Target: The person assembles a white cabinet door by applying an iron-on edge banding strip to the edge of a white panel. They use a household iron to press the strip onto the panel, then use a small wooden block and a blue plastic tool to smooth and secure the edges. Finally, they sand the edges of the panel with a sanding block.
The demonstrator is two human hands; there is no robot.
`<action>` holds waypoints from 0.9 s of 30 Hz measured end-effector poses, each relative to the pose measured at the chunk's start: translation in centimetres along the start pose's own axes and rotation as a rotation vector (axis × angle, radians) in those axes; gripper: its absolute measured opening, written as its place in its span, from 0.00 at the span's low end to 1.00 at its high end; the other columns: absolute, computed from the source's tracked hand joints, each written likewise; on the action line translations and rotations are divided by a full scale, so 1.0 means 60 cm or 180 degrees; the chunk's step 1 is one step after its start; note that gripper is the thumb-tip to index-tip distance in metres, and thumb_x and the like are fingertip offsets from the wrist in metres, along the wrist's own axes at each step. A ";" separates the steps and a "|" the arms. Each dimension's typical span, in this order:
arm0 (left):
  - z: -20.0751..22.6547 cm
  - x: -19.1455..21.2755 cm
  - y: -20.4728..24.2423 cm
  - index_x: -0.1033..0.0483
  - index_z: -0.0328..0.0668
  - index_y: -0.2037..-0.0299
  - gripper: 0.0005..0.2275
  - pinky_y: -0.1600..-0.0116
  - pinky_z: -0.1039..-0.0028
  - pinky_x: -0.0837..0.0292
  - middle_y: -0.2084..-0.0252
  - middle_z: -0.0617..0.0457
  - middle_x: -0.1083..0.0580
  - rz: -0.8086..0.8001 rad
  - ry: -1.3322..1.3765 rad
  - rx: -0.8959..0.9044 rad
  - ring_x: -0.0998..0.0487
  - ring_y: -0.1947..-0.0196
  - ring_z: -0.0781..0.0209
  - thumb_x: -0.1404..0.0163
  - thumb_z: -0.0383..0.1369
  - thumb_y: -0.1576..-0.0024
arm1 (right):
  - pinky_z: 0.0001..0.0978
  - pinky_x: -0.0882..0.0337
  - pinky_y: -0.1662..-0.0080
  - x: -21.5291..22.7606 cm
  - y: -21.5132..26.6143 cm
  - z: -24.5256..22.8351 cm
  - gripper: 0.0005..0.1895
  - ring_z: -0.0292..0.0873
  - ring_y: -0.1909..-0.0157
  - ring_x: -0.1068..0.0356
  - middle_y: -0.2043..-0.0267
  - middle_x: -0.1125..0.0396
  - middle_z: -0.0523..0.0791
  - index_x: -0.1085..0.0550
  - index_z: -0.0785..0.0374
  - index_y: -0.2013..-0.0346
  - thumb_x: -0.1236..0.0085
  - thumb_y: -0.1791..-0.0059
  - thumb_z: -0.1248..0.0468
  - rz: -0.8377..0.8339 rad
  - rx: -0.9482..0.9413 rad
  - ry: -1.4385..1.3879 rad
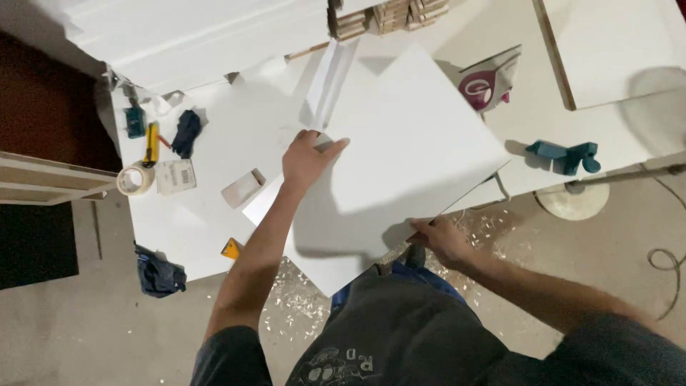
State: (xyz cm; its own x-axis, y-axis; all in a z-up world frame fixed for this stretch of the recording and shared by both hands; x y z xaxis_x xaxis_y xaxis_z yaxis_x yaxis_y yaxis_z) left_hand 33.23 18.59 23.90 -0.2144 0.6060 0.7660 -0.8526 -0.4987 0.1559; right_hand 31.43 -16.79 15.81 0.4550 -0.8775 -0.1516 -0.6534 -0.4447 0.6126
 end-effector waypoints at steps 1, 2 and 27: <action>0.007 -0.031 0.001 0.26 0.35 0.45 0.37 0.42 0.50 0.26 0.45 0.40 0.27 -0.0342 -0.0170 -0.0086 0.23 0.45 0.39 0.49 0.66 0.46 | 0.49 0.31 0.61 0.006 -0.017 0.057 0.22 0.61 0.60 0.28 0.55 0.33 0.69 0.32 0.85 0.47 0.46 0.46 0.64 0.0061 -0.0199 -0.0030; 0.012 -0.061 0.003 0.26 0.35 0.44 0.36 0.39 0.53 0.26 0.43 0.41 0.28 -0.0684 -0.0338 -0.0175 0.24 0.43 0.39 0.50 0.64 0.45 | 0.38 0.34 0.76 0.011 -0.033 0.115 0.22 0.53 0.76 0.26 0.70 0.26 0.65 0.25 0.85 0.56 0.43 0.45 0.60 0.0121 -0.0398 -0.0062; -0.187 -0.354 -0.056 0.32 0.36 0.37 0.38 0.36 0.57 0.35 0.42 0.41 0.28 -0.0207 -0.1269 -0.1033 0.29 0.39 0.43 0.44 0.60 0.48 | 0.52 0.18 0.60 0.001 -0.185 0.390 0.32 0.57 0.56 0.24 0.50 0.37 0.56 0.41 0.74 0.37 0.37 0.48 0.62 0.0539 -0.0828 -0.1490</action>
State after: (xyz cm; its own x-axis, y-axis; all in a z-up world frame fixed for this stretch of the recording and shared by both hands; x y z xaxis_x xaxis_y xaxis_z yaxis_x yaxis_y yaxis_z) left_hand 35.30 14.36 0.12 -0.0118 0.3145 0.9492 -0.9756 -0.2117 0.0581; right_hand 24.52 -16.10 -9.16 0.0009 -0.9453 -0.3263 -0.4963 -0.2837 0.8205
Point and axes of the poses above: each hand's wrist, its own y-axis away from the middle knuckle, its own x-axis out of the back of the hand, z = x × y, the point moved 7 cm from there along -y, towards the middle knuckle
